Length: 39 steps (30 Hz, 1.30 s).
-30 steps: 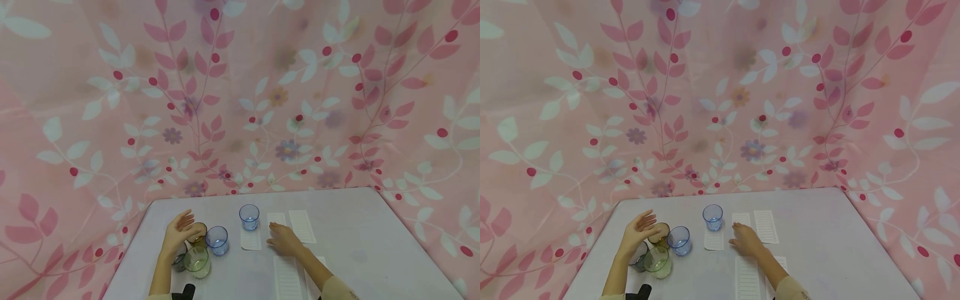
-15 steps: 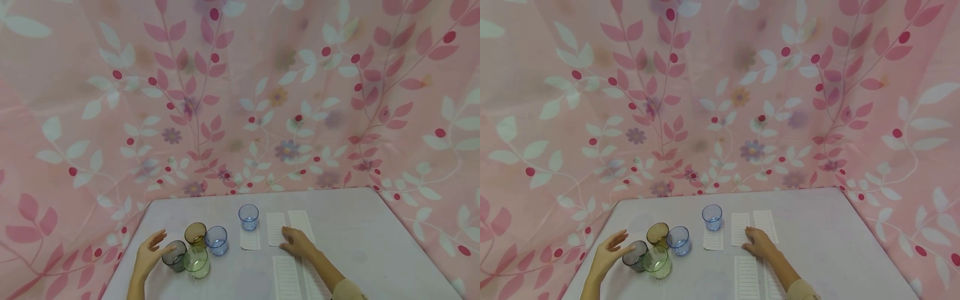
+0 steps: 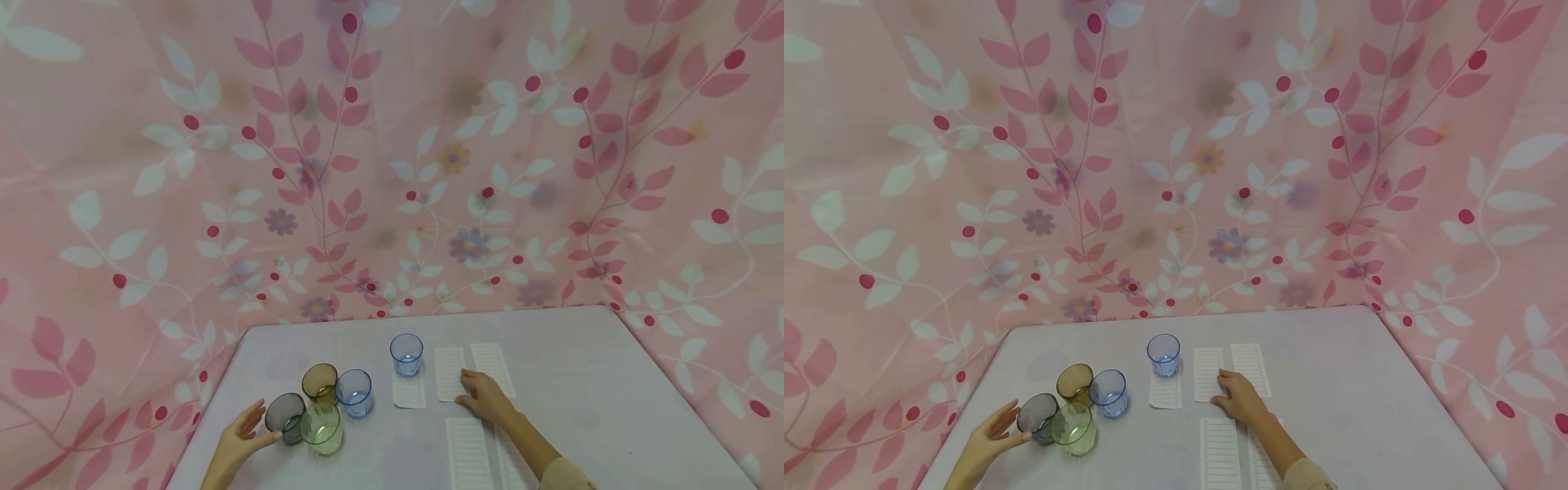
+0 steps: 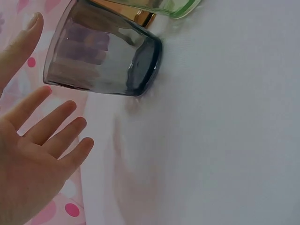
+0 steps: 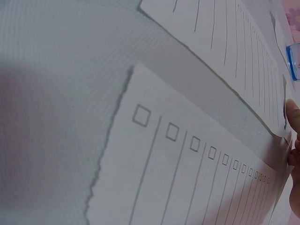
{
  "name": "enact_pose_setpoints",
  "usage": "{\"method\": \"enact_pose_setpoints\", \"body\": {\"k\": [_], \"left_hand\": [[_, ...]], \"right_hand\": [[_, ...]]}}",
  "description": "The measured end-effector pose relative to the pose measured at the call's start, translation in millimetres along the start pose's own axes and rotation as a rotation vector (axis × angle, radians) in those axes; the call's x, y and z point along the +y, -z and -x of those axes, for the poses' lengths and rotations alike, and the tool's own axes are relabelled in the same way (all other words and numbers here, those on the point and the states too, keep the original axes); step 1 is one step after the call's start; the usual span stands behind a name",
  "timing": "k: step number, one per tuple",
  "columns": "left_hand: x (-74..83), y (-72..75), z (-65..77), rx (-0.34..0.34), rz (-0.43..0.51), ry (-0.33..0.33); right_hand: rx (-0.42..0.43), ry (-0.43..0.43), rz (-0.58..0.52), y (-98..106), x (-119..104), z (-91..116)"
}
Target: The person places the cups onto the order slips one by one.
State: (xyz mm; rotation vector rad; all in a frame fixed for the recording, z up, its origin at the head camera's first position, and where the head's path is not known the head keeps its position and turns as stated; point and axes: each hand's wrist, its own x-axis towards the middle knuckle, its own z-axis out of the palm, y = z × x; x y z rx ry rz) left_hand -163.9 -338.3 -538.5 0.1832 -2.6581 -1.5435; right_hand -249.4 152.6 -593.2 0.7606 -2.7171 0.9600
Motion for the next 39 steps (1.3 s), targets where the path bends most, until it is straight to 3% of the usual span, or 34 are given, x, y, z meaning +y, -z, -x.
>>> {"method": "enact_pose_setpoints", "body": {"k": [12,16,30,35,39], "left_hand": [[-8.8,-17.0,4.9,-0.068,0.179,0.076],[-11.1,-20.9,5.0,-0.057,0.212,0.067],[-9.7,-33.4,-0.8,0.075,0.283,-0.042],[-6.1,-31.5,-2.7,0.088,0.271,-0.062],[-0.8,-24.8,-6.5,0.1,0.284,-0.12]], "right_hand": [[0.035,0.016,0.016,-3.3,3.6,1.9],[0.028,-0.012,0.007,-5.1,4.6,2.0],[0.008,-0.024,-0.028,-4.8,1.3,4.5],[0.006,-0.025,-0.026,-4.7,1.3,4.3],[0.003,-0.042,-0.033,-3.7,0.1,4.4]]}}
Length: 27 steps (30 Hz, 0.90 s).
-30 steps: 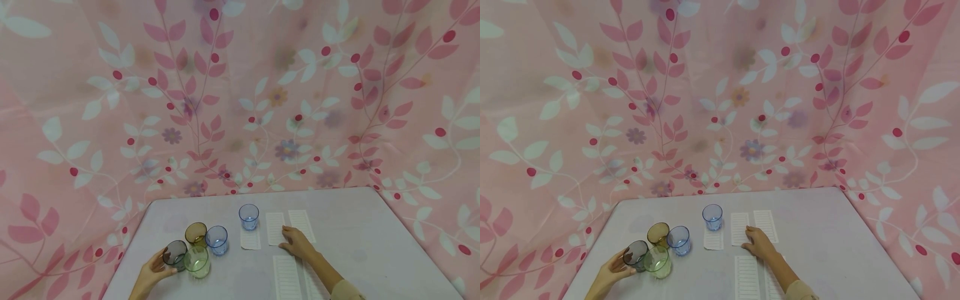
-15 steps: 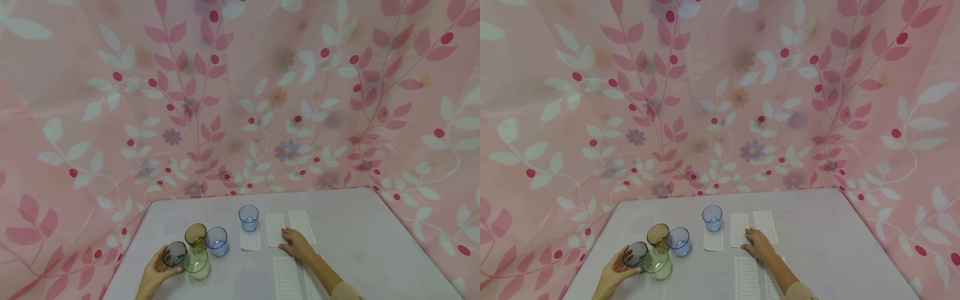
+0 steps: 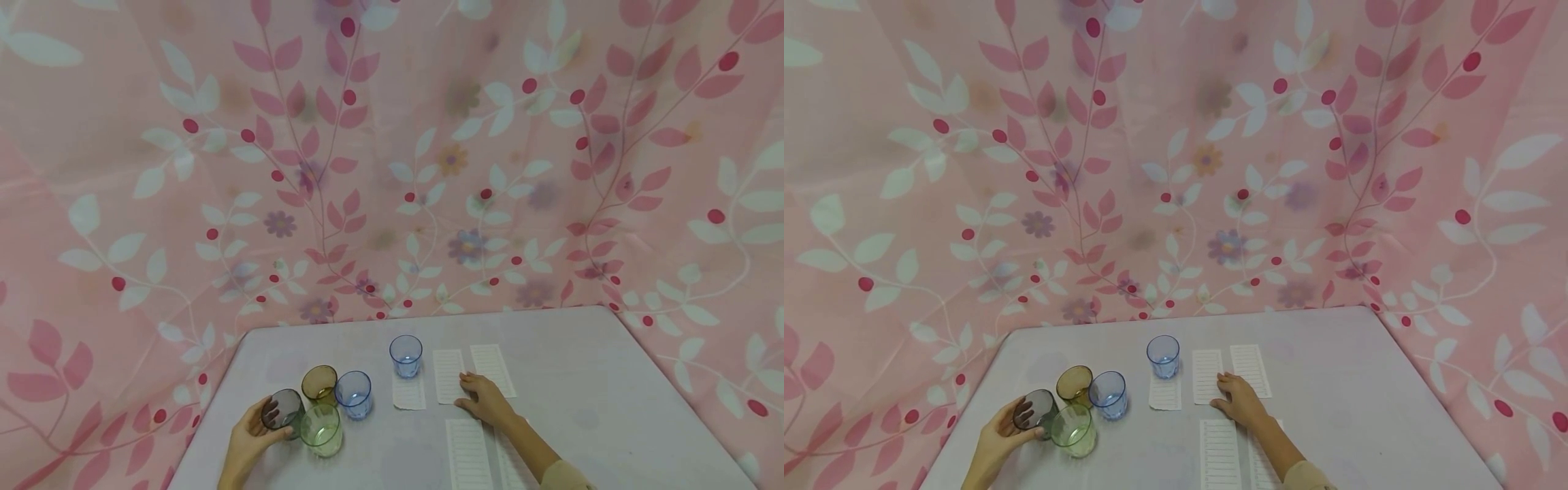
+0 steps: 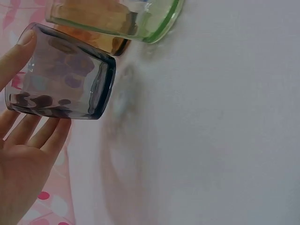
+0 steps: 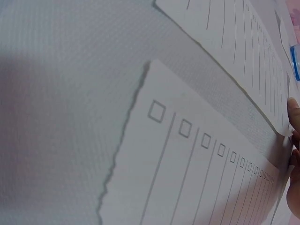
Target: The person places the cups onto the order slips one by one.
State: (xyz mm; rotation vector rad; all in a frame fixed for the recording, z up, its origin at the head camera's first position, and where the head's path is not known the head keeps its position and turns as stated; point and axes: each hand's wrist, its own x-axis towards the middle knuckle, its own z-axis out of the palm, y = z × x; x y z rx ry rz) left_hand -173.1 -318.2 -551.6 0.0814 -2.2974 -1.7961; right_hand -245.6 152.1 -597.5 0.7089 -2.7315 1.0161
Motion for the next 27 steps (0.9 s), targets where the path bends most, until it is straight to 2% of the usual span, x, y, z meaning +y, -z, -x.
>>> {"method": "enact_pose_setpoints", "body": {"k": [4,10,15,18,21,27], "left_hand": [[12.9,10.9,-9.6,-0.043,0.061,-0.054],[33.5,32.9,-33.0,-0.209,0.103,-0.062],[41.1,43.6,-54.6,-0.351,0.145,-0.133],[42.2,44.9,-65.1,-0.425,0.181,-0.162],[44.2,42.2,-74.4,-0.472,0.176,-0.169],[53.8,28.3,-90.0,-0.507,0.165,-0.178]], "right_hand": [[0.001,-0.006,-0.003,0.7,-1.1,0.2],[-0.004,-0.017,-0.005,1.0,-0.9,0.1],[-0.004,-0.023,-0.014,0.7,-0.5,0.1],[-0.007,-0.022,-0.018,0.3,-0.2,0.1],[-0.009,-0.021,-0.008,0.1,0.1,0.4],[-0.002,-0.017,-0.011,0.5,0.1,-0.3]]}}
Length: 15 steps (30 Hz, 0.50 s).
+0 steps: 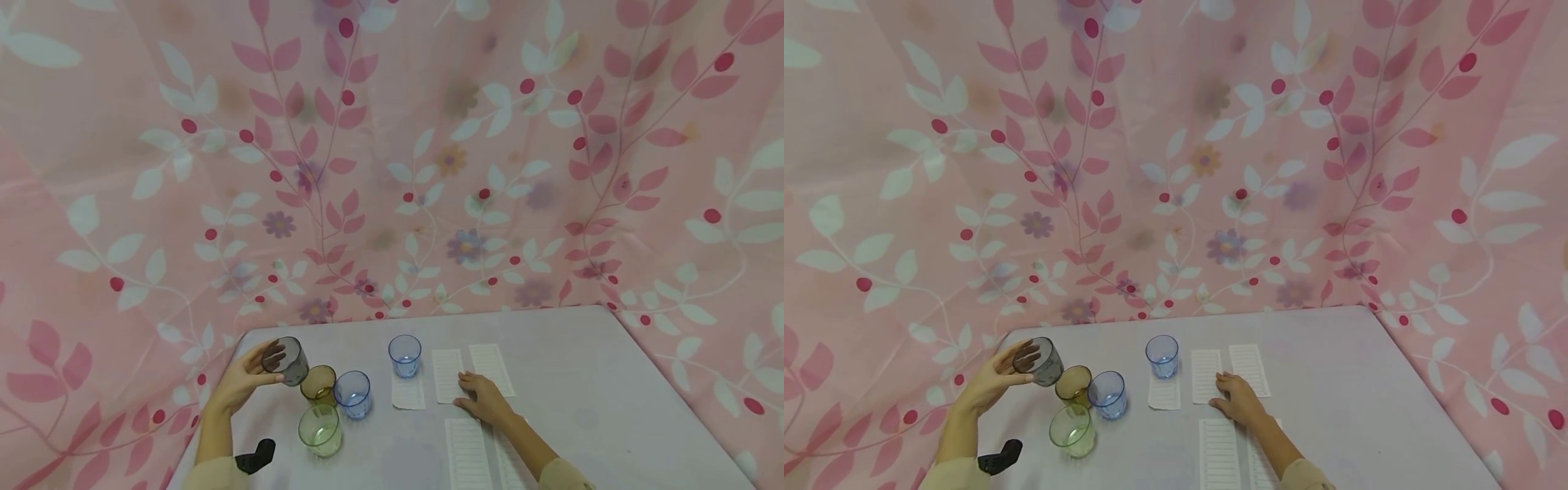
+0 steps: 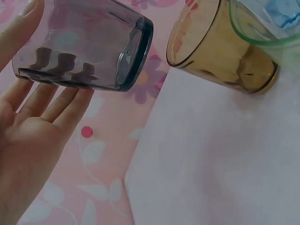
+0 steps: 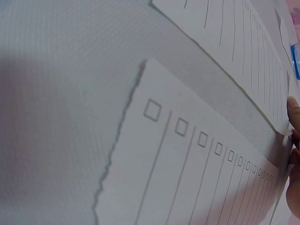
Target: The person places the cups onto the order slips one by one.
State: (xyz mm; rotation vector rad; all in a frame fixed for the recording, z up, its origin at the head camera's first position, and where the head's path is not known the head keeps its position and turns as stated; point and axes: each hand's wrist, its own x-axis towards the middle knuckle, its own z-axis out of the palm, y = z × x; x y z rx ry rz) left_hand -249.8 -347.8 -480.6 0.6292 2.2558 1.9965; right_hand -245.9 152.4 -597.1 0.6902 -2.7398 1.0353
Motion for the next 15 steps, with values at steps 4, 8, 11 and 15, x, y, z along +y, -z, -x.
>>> {"method": "enact_pose_setpoints", "body": {"k": [4,8,11,15], "left_hand": [[2.2,-6.3,-13.0,-0.024,0.01,-0.023],[3.5,-13.2,-22.6,-0.015,-0.004,-0.018],[3.4,-18.4,-27.6,-0.001,-0.013,-0.008],[2.3,-25.3,-34.6,0.01,0.011,0.002]], "right_hand": [[0.001,0.007,-0.005,-0.2,0.1,-1.1],[0.002,0.008,0.0,-1.0,1.0,-1.4],[0.001,0.004,0.001,-1.4,1.8,-1.3],[0.0,0.003,0.009,-0.9,2.4,-1.1]]}}
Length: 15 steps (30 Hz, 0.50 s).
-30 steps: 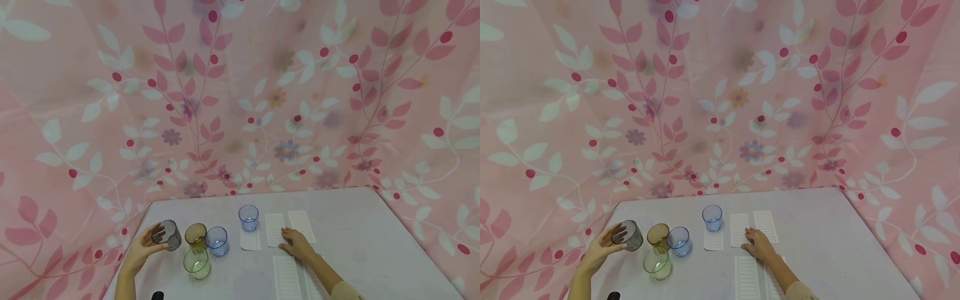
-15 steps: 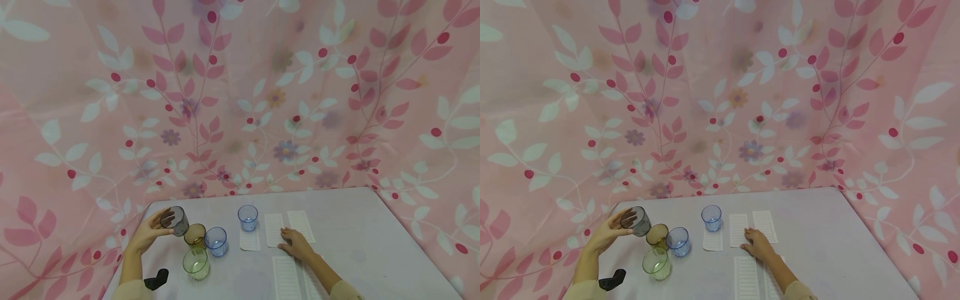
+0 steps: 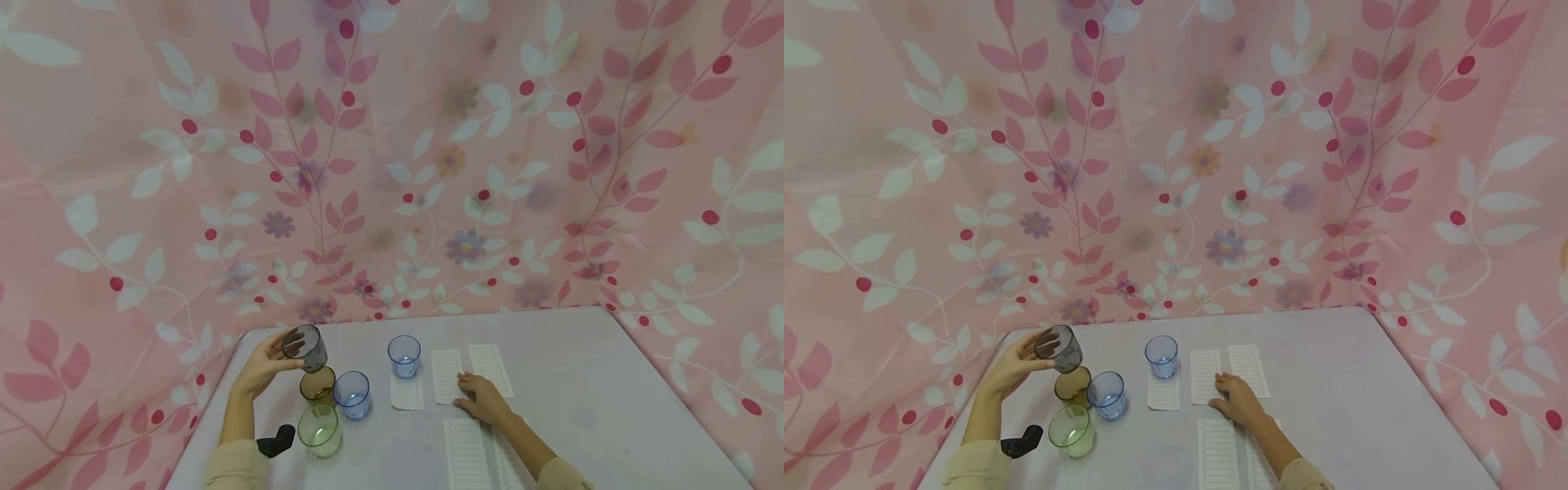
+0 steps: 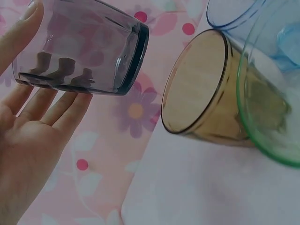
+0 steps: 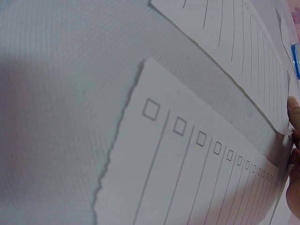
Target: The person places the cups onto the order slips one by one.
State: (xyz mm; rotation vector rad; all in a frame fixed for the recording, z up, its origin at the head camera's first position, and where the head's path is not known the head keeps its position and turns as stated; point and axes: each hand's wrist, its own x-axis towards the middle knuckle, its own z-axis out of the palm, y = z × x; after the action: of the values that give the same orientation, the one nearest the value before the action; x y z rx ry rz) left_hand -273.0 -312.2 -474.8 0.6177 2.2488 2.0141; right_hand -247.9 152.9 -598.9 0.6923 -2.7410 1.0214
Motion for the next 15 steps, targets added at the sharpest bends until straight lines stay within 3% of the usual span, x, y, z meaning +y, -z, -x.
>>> {"method": "enact_pose_setpoints", "body": {"k": [15], "left_hand": [[3.5,-24.1,-29.5,-0.027,0.063,0.022]], "right_hand": [[-0.009,-0.03,-0.033,1.0,-1.8,1.3]]}}
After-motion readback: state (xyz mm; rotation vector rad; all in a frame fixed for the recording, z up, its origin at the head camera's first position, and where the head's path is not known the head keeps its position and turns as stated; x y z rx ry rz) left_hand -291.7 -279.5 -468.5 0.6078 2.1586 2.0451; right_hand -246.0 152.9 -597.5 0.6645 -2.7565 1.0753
